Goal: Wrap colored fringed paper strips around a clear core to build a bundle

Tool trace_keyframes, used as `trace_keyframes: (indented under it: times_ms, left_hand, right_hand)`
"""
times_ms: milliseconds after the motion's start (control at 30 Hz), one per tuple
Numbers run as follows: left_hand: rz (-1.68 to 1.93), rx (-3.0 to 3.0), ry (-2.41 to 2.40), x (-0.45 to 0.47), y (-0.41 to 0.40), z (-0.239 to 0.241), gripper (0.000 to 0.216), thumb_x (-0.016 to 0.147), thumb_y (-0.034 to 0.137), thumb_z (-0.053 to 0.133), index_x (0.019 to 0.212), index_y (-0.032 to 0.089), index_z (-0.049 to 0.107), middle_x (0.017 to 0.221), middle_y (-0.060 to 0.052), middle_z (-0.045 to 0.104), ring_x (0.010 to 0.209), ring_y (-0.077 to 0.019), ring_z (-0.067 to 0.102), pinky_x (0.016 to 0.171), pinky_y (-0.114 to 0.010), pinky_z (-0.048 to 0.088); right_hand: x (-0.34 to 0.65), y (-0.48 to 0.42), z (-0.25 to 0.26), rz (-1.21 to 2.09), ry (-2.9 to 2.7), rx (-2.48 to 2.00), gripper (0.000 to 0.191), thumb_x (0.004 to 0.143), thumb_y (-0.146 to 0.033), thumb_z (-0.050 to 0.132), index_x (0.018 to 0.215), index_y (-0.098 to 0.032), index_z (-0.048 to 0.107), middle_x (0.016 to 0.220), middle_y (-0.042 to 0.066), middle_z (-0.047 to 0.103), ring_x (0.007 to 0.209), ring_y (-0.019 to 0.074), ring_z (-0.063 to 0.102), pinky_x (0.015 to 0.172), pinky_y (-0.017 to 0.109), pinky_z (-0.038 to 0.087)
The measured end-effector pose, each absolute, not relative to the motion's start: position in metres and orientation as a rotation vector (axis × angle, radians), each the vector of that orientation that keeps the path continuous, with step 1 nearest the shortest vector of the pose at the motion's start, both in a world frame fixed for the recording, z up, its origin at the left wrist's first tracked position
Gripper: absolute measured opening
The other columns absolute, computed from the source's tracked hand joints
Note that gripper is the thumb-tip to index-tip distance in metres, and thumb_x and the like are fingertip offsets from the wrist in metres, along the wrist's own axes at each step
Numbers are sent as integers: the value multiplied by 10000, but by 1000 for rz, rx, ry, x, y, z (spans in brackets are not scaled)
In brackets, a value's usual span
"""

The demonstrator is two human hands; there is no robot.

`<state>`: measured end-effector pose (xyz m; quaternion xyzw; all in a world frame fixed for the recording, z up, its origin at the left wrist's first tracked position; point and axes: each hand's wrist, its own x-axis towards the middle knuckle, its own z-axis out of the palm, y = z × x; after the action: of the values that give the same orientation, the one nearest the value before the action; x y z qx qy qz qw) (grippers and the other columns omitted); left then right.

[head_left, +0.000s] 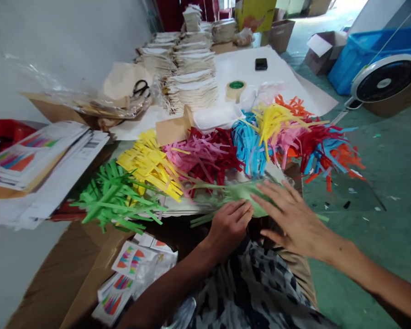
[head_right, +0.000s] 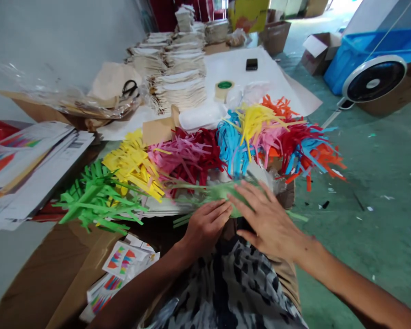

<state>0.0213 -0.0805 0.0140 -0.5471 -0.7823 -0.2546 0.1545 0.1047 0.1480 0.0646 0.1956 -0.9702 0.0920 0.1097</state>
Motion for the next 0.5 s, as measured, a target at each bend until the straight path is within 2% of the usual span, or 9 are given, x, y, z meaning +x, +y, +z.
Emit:
trace_keyframes:
  times_ms: [67, 200, 267, 367, 433, 500]
  left_hand:
    - [-822, -1606, -2226, 21, -85, 21, 284, 1018, 146, 552, 1268, 162, 686, 1267, -84, 790, 1224, -220, 721, 1096, -417, 553]
    - [-976, -1631, -2246, 19, -87, 27, 216, 1000, 109, 554, 1152, 170, 696, 1204, -72, 801, 1208, -215, 712, 1102, -408, 539]
    - [-1025, -1598, -2308, 16, -88, 30, 188, 996, 120, 570, 1134, 163, 692, 1191, -87, 792, 1179, -224, 703, 1056, -390, 556]
    - [-1100, -1488, -2474, 9, -91, 38, 119, 993, 169, 614, 1079, 184, 695, 1109, -69, 788, 1072, -228, 686, 977, -383, 559]
    - [-1148, -1342, -2607, 3, -91, 43, 73, 1003, 196, 623, 984, 202, 693, 1003, -45, 780, 988, -219, 677, 891, -353, 546]
    - [-1103, -1182, -2713, -3, -89, 46, 128, 1015, 222, 622, 899, 207, 674, 899, -32, 754, 900, -211, 668, 815, -332, 515]
  right_hand:
    - [112, 142, 51, 287, -2862, 600, 646, 984, -348, 646, 1583, -176, 478, 1630, 162, 507, 1516, 357, 447, 1265, 642, 282]
    - [111, 145, 33, 342, -2785, 550, 378, 1031, -217, 547, 1387, -180, 670, 1383, 120, 721, 1268, 299, 652, 1157, 564, 422]
    - [106, 152, 36, 434, -2802, 556, 340, 1045, -231, 537, 1340, -199, 703, 1320, 114, 747, 1179, 289, 681, 1041, 516, 488]
    - [97, 162, 47, 693, -2855, 501, 294, 1063, -290, 541, 1278, -251, 737, 1255, 95, 760, 1110, 264, 692, 940, 442, 512]
    - [91, 166, 53, 925, -2870, 402, 262, 1072, -333, 536, 1171, -247, 763, 1135, 80, 777, 1024, 233, 707, 888, 385, 522]
    - [86, 168, 55, 1085, -2884, 231, 278, 1074, -378, 532, 1038, -228, 764, 991, 60, 777, 916, 212, 715, 812, 336, 521]
